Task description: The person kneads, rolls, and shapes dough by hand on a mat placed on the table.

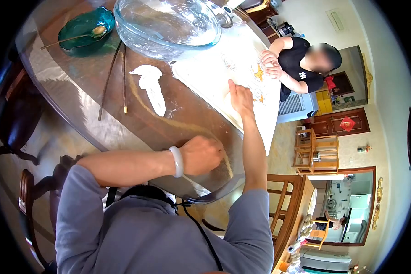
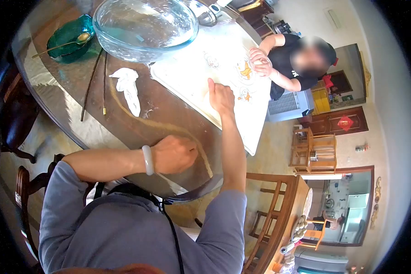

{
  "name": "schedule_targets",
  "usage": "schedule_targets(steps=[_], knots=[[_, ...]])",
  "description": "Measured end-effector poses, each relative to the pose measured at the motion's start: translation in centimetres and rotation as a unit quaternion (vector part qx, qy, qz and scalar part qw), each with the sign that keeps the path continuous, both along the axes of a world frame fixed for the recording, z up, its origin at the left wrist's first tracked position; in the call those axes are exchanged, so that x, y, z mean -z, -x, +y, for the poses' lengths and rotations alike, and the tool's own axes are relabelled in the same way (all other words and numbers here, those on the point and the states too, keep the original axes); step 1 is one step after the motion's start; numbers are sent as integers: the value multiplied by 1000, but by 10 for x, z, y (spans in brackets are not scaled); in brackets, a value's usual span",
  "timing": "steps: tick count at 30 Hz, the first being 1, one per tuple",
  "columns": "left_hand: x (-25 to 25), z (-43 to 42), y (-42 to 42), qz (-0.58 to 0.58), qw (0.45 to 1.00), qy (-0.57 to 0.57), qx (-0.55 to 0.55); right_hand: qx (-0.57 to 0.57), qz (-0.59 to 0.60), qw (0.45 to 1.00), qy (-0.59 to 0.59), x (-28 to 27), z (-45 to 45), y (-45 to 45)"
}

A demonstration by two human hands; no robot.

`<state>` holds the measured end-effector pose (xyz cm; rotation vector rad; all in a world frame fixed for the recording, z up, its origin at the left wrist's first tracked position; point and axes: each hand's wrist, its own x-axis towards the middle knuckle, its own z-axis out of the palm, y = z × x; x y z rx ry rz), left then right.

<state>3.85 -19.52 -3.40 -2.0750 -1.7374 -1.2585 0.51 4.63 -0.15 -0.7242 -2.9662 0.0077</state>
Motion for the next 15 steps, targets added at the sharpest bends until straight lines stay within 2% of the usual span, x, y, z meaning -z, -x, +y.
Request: schedule_targets(steps=[4, 7, 8, 10, 11, 13, 14, 15], knots=[[4, 1, 4, 14, 1000, 7, -19, 111, -18, 994, -10, -3, -6, 7], [3, 2, 6, 12, 999, 18, -26, 158, 44, 976, 145, -5, 8, -1], [2, 1, 7, 6, 999, 22, -28, 151, 105, 953, 243, -5, 21, -5], [0, 0, 8, 0, 999, 29, -29, 129, 211, 869, 429, -4, 50, -17], [-1, -1, 7, 0, 999, 31, -28, 146, 223, 868, 418, -1, 61, -23], [0, -1, 5, 5, 999, 32, -19, 33, 184, 957, 221, 1, 62, -33], [1, 0, 5, 9, 999, 30, -13, -24, 158, 980, 116, 2, 63, -38], [2, 1, 4, 13, 999, 28, -6, -3, 125, 979, 160, -2, 50, -38]])
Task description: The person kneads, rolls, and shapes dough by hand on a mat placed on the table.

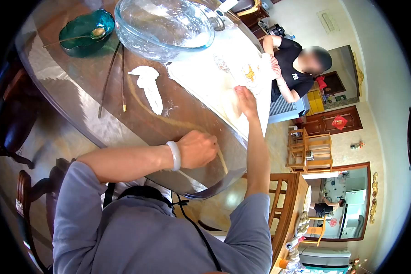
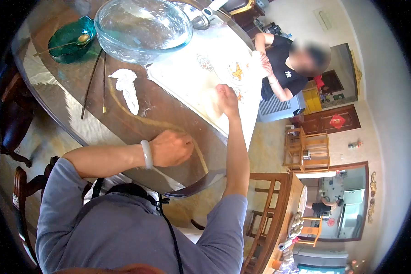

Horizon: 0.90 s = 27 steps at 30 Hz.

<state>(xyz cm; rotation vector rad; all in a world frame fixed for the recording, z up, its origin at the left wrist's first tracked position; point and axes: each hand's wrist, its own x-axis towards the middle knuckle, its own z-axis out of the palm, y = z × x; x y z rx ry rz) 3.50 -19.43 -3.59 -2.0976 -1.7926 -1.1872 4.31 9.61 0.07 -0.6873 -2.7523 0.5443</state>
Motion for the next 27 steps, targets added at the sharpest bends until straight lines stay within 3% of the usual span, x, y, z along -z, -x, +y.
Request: schedule_targets(steps=[4, 7, 13, 19, 23, 24, 27], knots=[[0, 0, 1, -7, 1000, -12, -4, 48, -3, 998, -35, 15, -33, 6], [1, 0, 0, -4, 1000, -7, 6, 106, -91, 990, -21, 5, -37, 13], [0, 2, -2, 0, 1000, -1, -14, 199, -101, 971, -85, 13, -31, 21], [-4, -1, 3, -8, 1000, -8, -17, 154, -133, 979, -24, -3, -32, 9], [2, 0, -1, -22, 999, -31, 5, 42, -64, 977, -197, -18, -33, 7], [1, 1, -1, -23, 999, -30, 7, 23, -86, 989, -117, -23, -25, 14], [-3, -2, 0, -7, 1000, -20, -2, -45, -108, 993, -31, -16, -19, 30]])
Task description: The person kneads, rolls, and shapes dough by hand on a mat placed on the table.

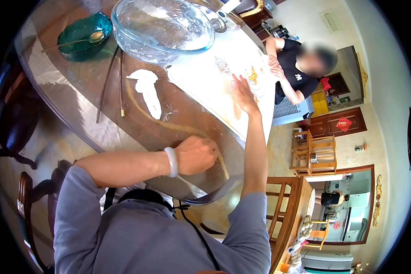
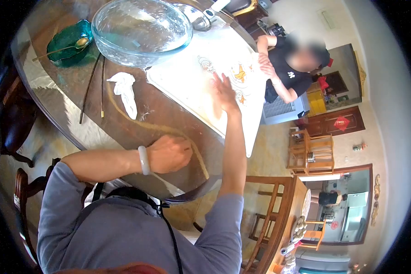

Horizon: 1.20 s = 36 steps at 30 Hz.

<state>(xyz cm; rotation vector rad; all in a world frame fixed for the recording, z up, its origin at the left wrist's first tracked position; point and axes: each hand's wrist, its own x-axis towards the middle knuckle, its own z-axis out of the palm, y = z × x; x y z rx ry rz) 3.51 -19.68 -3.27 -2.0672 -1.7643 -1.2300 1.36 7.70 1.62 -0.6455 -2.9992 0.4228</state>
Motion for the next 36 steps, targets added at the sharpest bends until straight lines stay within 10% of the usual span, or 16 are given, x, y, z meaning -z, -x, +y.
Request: schedule_targets(steps=[2, 10, 14, 18, 23, 31, 36], knots=[[0, -1, 0, -3, 1000, 4, 5, 17, -103, 994, 29, 31, 16, 13], [-10, -6, -2, 5, 1000, 10, 12, 101, 106, 972, 181, 31, 19, 7], [-6, -5, 0, -2, 1000, -11, -8, 127, 361, 851, 361, 39, 41, -8], [-1, -4, -2, -12, 1000, -24, -4, 71, 266, 961, -24, 24, 29, -16], [-7, -9, -4, 1, 999, 36, 21, -74, 256, 917, -297, 19, -11, 3], [-10, -10, -8, 0, 998, 62, 32, 29, 245, 896, -368, 36, -27, 7], [-5, -7, -4, -43, 999, -14, 9, 113, 318, 928, -158, 38, -2, 1]])
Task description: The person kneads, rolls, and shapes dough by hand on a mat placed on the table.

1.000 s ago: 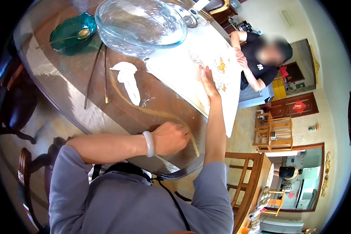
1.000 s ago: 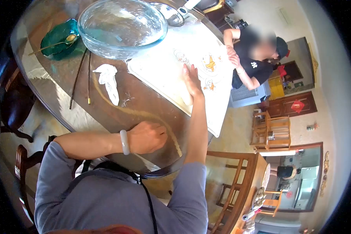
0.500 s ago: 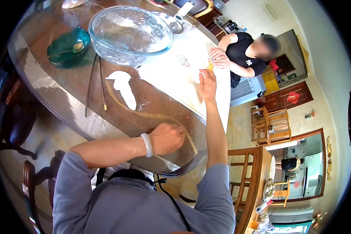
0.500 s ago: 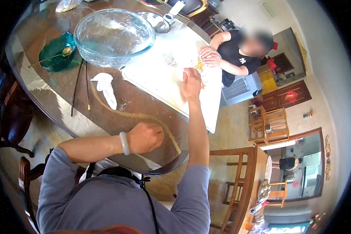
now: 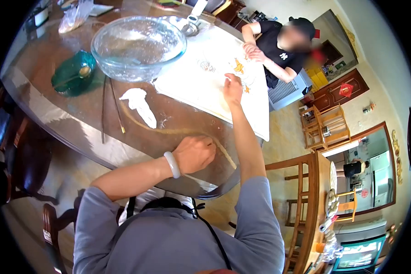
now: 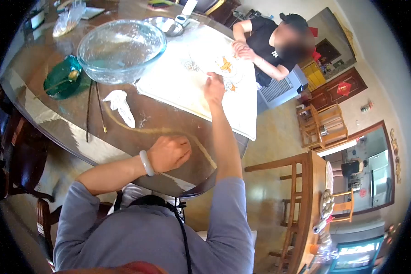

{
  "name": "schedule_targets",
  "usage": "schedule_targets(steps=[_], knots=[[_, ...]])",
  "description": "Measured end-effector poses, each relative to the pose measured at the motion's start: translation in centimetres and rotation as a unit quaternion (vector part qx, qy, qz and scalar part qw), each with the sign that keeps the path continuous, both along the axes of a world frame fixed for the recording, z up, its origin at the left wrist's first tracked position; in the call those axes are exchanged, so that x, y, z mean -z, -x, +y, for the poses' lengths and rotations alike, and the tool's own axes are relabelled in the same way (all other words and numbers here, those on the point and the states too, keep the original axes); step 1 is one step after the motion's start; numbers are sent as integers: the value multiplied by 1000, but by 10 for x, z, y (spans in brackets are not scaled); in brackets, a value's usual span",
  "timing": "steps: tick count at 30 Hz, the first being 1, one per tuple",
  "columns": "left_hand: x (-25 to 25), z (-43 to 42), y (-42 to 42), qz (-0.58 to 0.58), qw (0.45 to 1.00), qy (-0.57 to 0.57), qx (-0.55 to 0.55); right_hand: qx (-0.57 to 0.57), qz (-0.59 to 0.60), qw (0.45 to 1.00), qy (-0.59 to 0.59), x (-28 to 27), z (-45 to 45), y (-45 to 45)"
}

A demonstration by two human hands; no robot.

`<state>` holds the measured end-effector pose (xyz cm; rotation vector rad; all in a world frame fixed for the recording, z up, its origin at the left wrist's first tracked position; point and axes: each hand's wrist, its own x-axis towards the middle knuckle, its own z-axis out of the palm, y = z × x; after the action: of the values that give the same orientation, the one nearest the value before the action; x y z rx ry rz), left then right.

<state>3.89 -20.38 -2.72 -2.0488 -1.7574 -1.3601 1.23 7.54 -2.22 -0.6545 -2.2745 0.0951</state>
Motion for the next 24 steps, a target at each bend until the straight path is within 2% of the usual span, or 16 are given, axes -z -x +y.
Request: schedule_targets(steps=[2, 3, 5, 7, 10, 11, 15, 18, 21, 24], knots=[[0, -1, 4, 10, 1000, 14, -10, 37, 87, 996, 4, -9, 10, -1], [0, -1, 4, 9, 1000, 22, -15, 52, 63, 997, -1, -23, 2, -6], [-1, -1, 4, 11, 1000, 28, -8, 32, -24, 988, -147, -38, 6, -11], [-1, 2, 3, 17, 999, 33, -3, 2, -115, 950, -289, -39, 16, -13], [-1, 2, 3, 33, 999, 43, 0, -11, -252, 922, -294, -16, 9, -11], [-1, 2, 2, 37, 998, 45, 1, 47, -231, 918, -317, -10, 7, -8], [-1, 2, -2, 26, 998, 50, 17, 103, -248, 930, -251, -6, 0, -11], [-6, -1, -3, 35, 994, 101, 29, 137, -284, 923, -219, -4, 6, -9], [-1, 4, -2, 0, 998, 54, 15, 132, -352, 902, -211, -14, 0, -9], [-2, 6, 2, -2, 1000, 14, -3, 70, -393, 890, -219, -26, 8, -5]])
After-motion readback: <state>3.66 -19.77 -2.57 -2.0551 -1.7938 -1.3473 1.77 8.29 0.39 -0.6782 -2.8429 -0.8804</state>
